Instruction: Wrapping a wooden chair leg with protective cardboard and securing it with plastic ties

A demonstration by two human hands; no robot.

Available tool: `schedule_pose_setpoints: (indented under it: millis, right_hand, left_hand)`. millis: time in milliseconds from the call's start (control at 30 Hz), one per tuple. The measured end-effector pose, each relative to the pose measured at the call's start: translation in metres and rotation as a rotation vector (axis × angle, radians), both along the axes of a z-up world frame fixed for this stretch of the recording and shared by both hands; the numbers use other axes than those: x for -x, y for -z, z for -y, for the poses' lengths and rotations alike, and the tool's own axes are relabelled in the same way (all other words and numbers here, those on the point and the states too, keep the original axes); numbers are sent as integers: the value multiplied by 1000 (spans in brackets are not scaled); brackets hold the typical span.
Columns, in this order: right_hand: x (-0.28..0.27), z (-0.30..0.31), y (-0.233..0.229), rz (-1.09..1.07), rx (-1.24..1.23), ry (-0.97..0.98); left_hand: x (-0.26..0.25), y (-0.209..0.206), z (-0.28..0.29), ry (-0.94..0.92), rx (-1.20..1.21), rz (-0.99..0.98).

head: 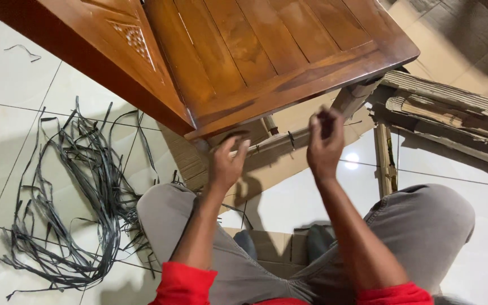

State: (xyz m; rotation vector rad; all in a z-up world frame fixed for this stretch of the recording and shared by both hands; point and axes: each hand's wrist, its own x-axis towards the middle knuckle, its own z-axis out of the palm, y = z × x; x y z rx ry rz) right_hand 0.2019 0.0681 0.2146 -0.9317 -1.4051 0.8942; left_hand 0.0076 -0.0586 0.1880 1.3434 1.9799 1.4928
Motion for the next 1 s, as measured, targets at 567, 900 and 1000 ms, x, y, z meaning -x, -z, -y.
schedule_pose_setpoints:
  millis: [567,900,1000]
  right_hand:
    - [-10,-11,-79,182,11,-41]
    - [-25,-117,-85,224,102,-292]
    - [-28,-155,-67,188,47,-413]
  left_hand:
    - [49,-48,17,-408,-501,-90]
    - [46,-61,-16,-105,-362,21]
    - [44,-50,-32,-17,-404,138]
